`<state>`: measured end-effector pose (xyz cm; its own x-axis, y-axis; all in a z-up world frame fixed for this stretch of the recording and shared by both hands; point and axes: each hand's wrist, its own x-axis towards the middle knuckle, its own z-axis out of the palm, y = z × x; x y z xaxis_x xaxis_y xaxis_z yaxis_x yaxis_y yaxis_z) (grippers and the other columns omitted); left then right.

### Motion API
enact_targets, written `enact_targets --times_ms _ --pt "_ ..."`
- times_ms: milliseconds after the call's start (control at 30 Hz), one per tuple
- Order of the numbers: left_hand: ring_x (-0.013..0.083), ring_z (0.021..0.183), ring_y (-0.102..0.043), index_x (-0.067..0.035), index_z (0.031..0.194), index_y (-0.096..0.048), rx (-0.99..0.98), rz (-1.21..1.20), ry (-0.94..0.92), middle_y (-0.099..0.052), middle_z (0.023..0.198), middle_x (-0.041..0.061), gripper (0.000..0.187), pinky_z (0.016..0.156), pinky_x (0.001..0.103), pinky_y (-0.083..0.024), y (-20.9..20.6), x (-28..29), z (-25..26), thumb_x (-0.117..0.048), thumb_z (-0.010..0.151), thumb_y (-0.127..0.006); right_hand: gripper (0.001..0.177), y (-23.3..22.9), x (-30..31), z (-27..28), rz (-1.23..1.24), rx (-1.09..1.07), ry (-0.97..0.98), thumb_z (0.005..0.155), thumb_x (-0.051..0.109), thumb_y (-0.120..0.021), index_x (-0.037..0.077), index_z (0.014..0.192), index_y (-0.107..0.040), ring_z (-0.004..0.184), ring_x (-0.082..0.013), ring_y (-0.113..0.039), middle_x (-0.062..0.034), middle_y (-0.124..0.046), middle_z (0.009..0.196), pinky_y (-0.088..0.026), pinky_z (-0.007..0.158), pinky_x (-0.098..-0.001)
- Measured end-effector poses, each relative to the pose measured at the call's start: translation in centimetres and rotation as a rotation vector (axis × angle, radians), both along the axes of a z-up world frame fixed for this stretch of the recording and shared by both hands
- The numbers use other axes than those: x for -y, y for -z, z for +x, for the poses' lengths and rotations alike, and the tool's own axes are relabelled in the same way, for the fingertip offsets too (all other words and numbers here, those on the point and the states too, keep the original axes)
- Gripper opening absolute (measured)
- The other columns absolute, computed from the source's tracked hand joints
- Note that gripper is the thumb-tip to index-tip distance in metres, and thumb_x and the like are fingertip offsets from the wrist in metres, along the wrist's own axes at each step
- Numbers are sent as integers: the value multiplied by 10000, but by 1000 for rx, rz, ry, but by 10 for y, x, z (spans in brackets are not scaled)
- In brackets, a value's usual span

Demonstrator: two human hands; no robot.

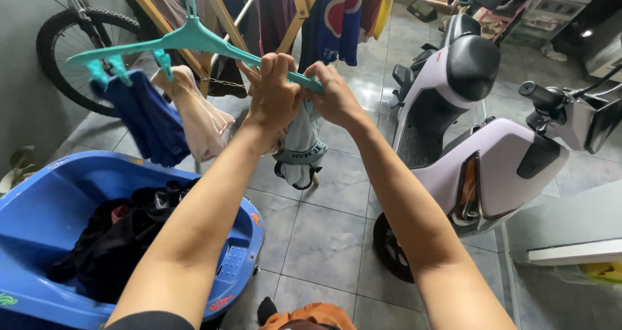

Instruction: Hanging socks and undergarments from a laundry basket onto a multi-clip drying hanger.

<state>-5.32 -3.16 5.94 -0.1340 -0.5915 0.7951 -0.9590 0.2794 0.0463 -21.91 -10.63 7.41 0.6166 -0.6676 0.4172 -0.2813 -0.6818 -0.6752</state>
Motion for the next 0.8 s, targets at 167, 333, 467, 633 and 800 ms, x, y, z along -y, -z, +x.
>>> enact_targets --times_ms 167,333,467,633,800 --pt "288 1262 -433 -166 727 -766 -14 56 52 -520 1206 37 88 1047 828 -108 -2 1 5 -221 746 -833 258 6 7 1 -138 -77 -16 908 141 -749 96 1132 -629 981 -298 -619 -129 -618 1016 -500 849 -398" --pt "293 1252 -440 -154 692 -757 -29 118 39 -531 1209 43 117 1065 824 -104 1 3 10 -230 715 -843 319 5 3 4 10 -46 -12 890 258 -799 51 1065 -631 912 -288 -666 -144 -650 985 -516 775 -388" --pt "320 1351 -393 -162 796 -776 -60 35 52 -487 1319 72 135 1130 800 -63 7 -8 11 -271 797 -856 340 13 5 8 -14 -35 16 921 321 -776 22 1030 -657 848 -266 -673 -151 -668 937 -522 746 -391" --pt "380 1460 -318 -157 873 -777 -82 -8 -32 -415 1503 106 158 1159 792 -7 21 -28 3 -286 819 -849 391 14 7 9 51 -45 109 944 392 -741 13 992 -660 790 -230 -672 -142 -671 856 -520 708 -377" --pt "384 1467 -312 -164 854 -744 -121 -65 -38 -415 1485 102 140 1179 761 -64 31 -37 -1 -236 815 -858 398 14 10 9 -52 35 49 987 398 -714 3 1010 -673 787 -204 -667 -132 -681 851 -523 705 -361"
